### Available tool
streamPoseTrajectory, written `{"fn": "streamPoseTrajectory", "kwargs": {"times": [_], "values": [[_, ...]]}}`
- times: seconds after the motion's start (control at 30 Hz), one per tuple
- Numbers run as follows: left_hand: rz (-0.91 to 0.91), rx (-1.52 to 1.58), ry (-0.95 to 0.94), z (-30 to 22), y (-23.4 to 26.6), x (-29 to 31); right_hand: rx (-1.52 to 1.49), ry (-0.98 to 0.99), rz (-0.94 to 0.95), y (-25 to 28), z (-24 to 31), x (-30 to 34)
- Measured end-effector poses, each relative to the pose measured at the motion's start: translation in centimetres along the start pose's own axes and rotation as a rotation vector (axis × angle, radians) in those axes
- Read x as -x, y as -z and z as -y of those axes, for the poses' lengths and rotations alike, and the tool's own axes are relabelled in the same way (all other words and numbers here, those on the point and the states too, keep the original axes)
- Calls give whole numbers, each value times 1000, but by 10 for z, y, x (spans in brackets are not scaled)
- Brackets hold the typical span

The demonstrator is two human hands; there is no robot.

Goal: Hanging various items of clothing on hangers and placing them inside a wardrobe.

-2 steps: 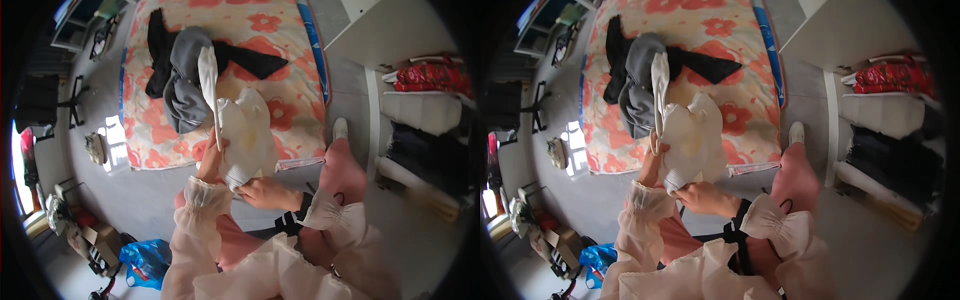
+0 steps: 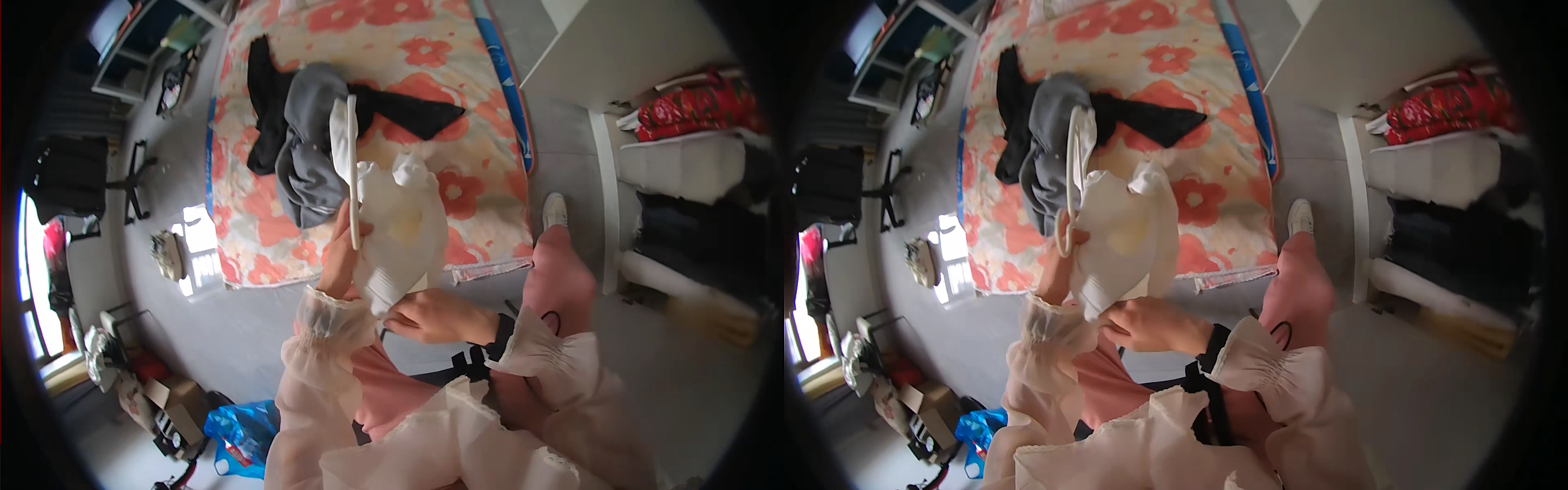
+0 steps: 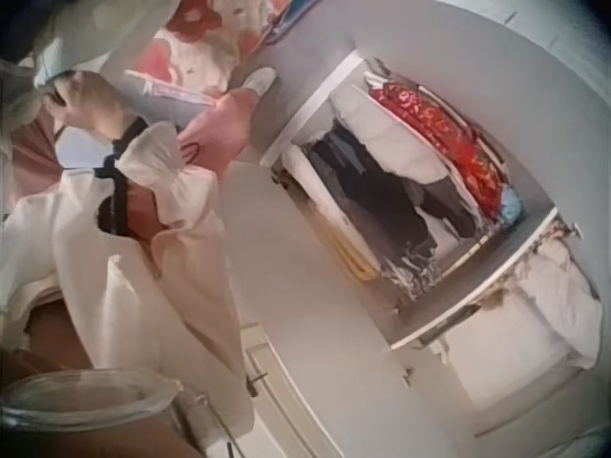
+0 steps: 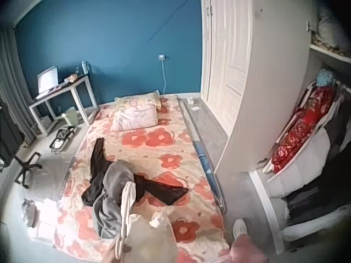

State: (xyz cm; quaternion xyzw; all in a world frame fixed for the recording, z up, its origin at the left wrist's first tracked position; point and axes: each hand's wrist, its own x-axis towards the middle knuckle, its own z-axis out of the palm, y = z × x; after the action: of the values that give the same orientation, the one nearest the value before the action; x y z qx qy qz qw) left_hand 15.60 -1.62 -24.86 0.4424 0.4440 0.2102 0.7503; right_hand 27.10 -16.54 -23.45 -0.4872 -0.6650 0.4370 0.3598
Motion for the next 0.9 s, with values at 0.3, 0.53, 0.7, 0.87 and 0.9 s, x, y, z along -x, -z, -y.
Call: {"fn": "streamPoseTrajectory", "kwargs": {"times": [0.3, 0.53, 0.7, 0.87, 0.9], "values": [[309, -591, -463, -155, -86, 150, -199, -206, -847, 87, 1, 64], [343, -382, -514, -197, -143, 243, 233, -64, -226, 51, -147, 61], [259, -321, -496, -204, -128, 296, -393, -380, -274, 62, -51, 61], [207, -260, -570, -186, -101, 303, -395, -584, -195, 124, -4, 89], [203, -255, -576, -182, -96, 305, -343, -680, 4, 118, -1, 87]]}}
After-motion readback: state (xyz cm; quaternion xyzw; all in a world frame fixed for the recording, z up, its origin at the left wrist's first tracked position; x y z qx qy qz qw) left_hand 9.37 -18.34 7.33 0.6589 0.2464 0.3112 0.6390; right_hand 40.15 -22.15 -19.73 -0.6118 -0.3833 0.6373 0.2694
